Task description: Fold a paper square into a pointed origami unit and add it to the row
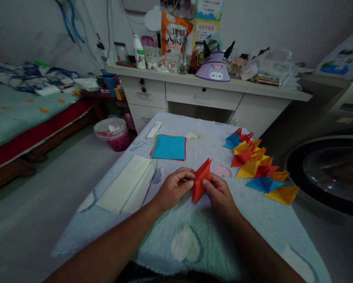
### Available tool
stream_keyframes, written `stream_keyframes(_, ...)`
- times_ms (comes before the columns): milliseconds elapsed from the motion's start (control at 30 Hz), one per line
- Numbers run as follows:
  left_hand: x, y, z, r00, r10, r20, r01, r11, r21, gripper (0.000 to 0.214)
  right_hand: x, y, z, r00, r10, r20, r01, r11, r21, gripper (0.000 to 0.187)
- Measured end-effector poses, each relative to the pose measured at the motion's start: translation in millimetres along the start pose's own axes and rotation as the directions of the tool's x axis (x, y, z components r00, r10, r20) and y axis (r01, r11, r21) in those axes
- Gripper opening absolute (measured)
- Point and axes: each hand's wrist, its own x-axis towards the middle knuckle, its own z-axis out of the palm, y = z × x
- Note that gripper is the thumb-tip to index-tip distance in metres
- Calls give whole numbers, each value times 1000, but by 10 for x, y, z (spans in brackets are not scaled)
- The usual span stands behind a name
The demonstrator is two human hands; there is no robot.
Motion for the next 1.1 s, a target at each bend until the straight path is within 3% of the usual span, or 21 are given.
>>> stream_keyframes(167, -10, -57, 6, 1000, -2, 2, 2, 1000, -20, 10, -12, -19, 18, 1000, -11, -2, 11, 1000, 6, 17)
stream_keyframes(367, -55, -4, 27, 997, 80, 14, -81, 986, 144, 24, -8, -53, 61, 1000, 6, -12, -6, 999, 31, 20)
stream_keyframes(533, -57, 48, 31, 983, 180, 37, -184, 949, 255, 22, 2, -74, 125, 998, -33, -61, 42, 989, 145, 42)
stream_keyframes(833, -52, 37, 26, 989, 146, 5, -143, 960, 242, 12, -26, -91, 55, 999, -44, -1, 44, 999, -29, 19)
stream_keyframes(1100, -58, 57, 32, 990, 141, 6, -137, 948, 286, 10, -54, -106, 64, 996, -77, 40, 81, 992, -99, 28)
